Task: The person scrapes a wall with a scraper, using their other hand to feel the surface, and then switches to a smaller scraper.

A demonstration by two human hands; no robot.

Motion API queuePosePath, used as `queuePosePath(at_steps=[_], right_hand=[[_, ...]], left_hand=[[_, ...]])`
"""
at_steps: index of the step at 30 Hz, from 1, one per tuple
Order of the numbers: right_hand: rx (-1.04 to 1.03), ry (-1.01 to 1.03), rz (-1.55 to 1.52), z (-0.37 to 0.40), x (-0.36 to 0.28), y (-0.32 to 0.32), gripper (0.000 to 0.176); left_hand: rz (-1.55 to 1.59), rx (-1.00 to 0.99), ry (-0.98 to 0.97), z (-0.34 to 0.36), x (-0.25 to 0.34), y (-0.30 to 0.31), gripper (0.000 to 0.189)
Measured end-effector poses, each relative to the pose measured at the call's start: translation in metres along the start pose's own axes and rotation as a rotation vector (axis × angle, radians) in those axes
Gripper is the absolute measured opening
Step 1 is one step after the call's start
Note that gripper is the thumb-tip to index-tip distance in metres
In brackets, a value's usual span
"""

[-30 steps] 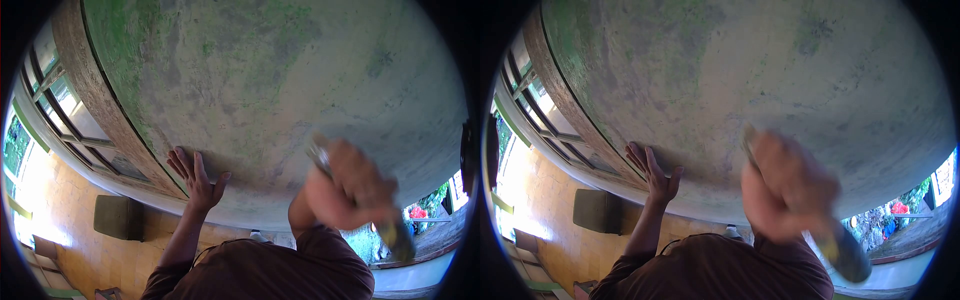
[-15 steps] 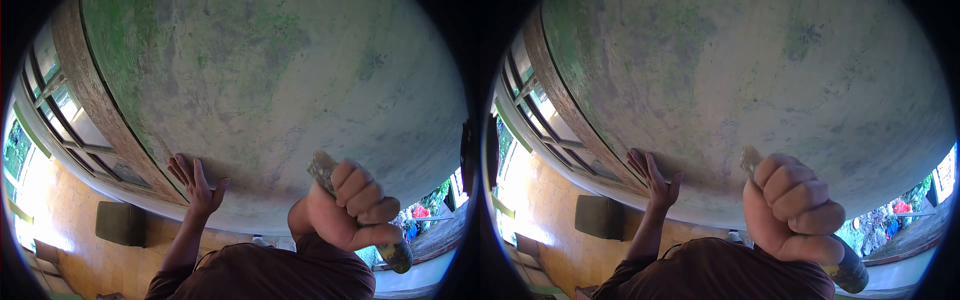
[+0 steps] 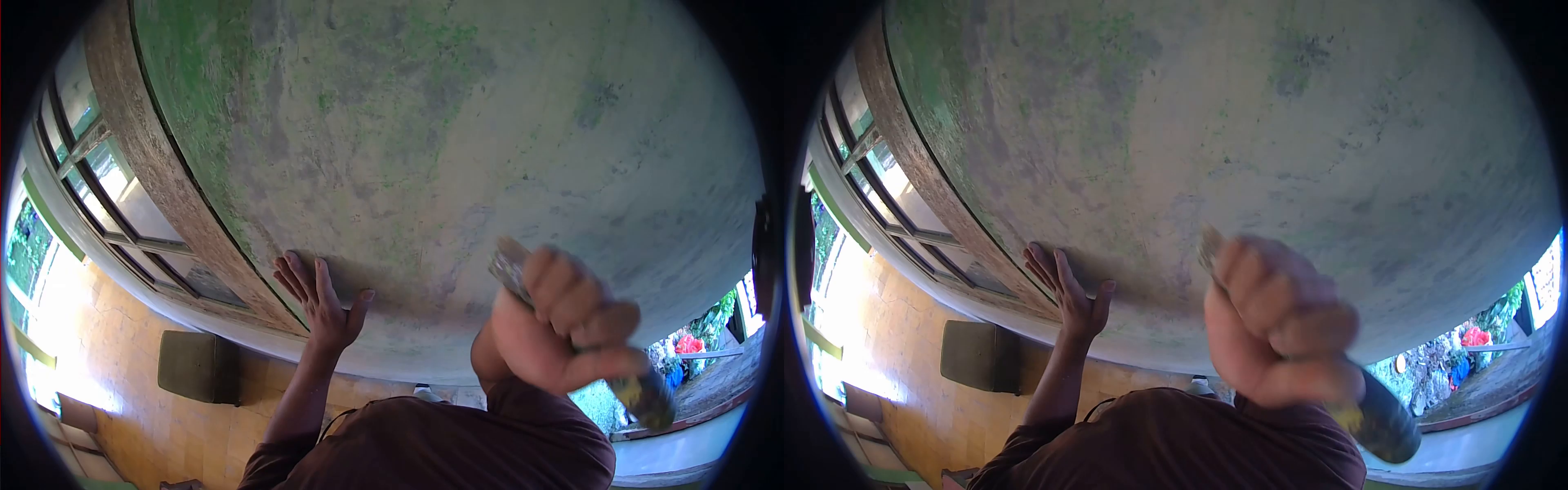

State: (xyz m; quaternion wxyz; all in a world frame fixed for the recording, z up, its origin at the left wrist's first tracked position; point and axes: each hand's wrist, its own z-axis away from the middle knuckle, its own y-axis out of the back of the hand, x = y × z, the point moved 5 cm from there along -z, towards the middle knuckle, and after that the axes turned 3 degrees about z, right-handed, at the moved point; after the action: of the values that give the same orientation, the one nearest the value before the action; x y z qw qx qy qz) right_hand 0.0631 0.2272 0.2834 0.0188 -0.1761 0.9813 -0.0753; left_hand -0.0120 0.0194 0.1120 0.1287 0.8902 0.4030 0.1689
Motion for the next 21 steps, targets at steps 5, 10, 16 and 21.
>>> queuePosePath(at_steps=[5,10,16,21], right_hand=[[0.009,-0.046,0.067,-0.002,0.01,0.006,0.042],[0.01,0.056,0.028,0.001,0.004,0.006,0.042],[-0.014,0.044,0.021,-0.008,-0.004,0.007,0.042],[0.013,0.093,0.049,-0.016,0.007,0.01,0.042]], left_hand=[[-0.004,-0.014,0.013,0.001,0.001,0.0,0.083],[-0.002,-0.011,0.007,-0.001,0.0,0.0,0.083],[-0.005,-0.017,0.003,0.0,0.003,0.003,0.083],[-0.035,-0.031,-0.006,-0.001,0.004,0.002,0.084]])
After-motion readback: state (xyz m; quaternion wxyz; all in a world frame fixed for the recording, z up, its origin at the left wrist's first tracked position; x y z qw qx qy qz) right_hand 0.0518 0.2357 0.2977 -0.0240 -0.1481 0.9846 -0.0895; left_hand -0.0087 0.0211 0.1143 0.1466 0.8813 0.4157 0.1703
